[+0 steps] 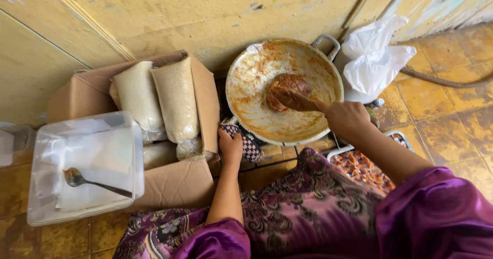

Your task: Stirring a thick brown mixture in a large pan using a wooden spoon while sitting on the floor

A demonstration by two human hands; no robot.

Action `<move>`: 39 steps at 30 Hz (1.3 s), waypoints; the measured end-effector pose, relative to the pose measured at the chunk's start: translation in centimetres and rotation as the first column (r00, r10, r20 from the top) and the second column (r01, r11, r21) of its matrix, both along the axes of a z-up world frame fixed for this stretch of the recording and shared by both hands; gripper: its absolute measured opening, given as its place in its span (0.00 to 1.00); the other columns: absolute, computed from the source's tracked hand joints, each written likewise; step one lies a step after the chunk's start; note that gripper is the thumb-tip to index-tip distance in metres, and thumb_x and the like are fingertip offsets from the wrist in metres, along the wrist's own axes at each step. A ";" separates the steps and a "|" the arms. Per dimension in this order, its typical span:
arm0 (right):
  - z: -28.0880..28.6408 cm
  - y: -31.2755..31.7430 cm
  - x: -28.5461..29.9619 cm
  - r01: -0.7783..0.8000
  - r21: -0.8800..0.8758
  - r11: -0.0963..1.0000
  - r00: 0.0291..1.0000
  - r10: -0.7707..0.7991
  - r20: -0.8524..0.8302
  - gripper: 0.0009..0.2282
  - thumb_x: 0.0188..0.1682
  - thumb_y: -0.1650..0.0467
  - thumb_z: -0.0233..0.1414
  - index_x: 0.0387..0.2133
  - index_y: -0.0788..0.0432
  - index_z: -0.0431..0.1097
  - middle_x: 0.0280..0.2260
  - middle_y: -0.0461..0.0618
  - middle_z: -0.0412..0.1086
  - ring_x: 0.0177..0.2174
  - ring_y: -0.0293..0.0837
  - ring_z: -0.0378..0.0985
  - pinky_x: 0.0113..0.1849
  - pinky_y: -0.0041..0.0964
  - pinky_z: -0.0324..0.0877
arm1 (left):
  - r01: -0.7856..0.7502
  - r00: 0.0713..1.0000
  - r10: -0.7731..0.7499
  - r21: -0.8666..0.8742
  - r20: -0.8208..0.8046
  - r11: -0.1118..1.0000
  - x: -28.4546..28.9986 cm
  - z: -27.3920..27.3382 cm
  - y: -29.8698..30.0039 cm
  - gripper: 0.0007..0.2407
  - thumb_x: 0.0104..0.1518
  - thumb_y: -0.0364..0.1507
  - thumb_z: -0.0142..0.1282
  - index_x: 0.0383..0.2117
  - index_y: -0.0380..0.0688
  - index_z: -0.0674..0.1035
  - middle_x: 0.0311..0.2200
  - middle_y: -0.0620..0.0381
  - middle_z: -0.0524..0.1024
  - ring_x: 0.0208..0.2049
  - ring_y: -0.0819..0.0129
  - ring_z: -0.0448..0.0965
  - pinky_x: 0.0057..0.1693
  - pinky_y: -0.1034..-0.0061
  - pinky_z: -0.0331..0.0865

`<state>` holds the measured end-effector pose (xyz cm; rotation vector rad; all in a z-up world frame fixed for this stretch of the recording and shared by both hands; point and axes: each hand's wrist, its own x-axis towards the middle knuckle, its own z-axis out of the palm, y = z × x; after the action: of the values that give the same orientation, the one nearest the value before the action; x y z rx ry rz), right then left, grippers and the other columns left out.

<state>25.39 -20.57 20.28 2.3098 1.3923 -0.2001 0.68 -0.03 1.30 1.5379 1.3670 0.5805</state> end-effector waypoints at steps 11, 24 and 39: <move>-4.9 9.3 5.1 -0.069 -0.067 0.995 0.995 0.074 0.067 0.14 0.52 0.65 0.40 0.40 0.33 0.75 0.30 0.39 0.79 0.34 0.41 0.84 0.36 0.44 0.77 | 0.041 0.999 -0.043 0.068 0.032 0.997 -1.0 4.2 -0.6 0.20 0.46 0.25 0.46 0.49 0.31 0.68 0.46 0.24 0.73 0.52 0.31 0.73 0.56 0.44 0.68; 8.6 9.4 -1.6 0.184 -0.213 0.960 0.981 -0.193 -0.025 0.17 0.50 0.69 0.42 0.43 0.37 0.78 0.36 0.44 0.81 0.42 0.44 0.84 0.46 0.49 0.77 | 0.037 0.996 -0.039 0.027 0.076 0.999 -0.6 4.9 -1.0 0.21 0.46 0.24 0.48 0.50 0.34 0.68 0.47 0.27 0.73 0.53 0.34 0.73 0.58 0.49 0.68; -4.2 11.3 1.5 0.030 -0.102 0.994 0.992 -0.042 -0.122 0.13 0.48 0.72 0.44 0.31 0.50 0.81 0.32 0.50 0.80 0.37 0.51 0.84 0.39 0.55 0.76 | -0.019 0.998 0.023 -0.062 0.062 0.998 0.1 1.8 -0.9 0.26 0.50 0.22 0.45 0.60 0.31 0.62 0.60 0.30 0.65 0.64 0.40 0.64 0.67 0.51 0.61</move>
<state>26.86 -9.28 16.09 2.2749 1.3670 -0.4218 0.77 -0.92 3.12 1.4457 1.3430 0.5898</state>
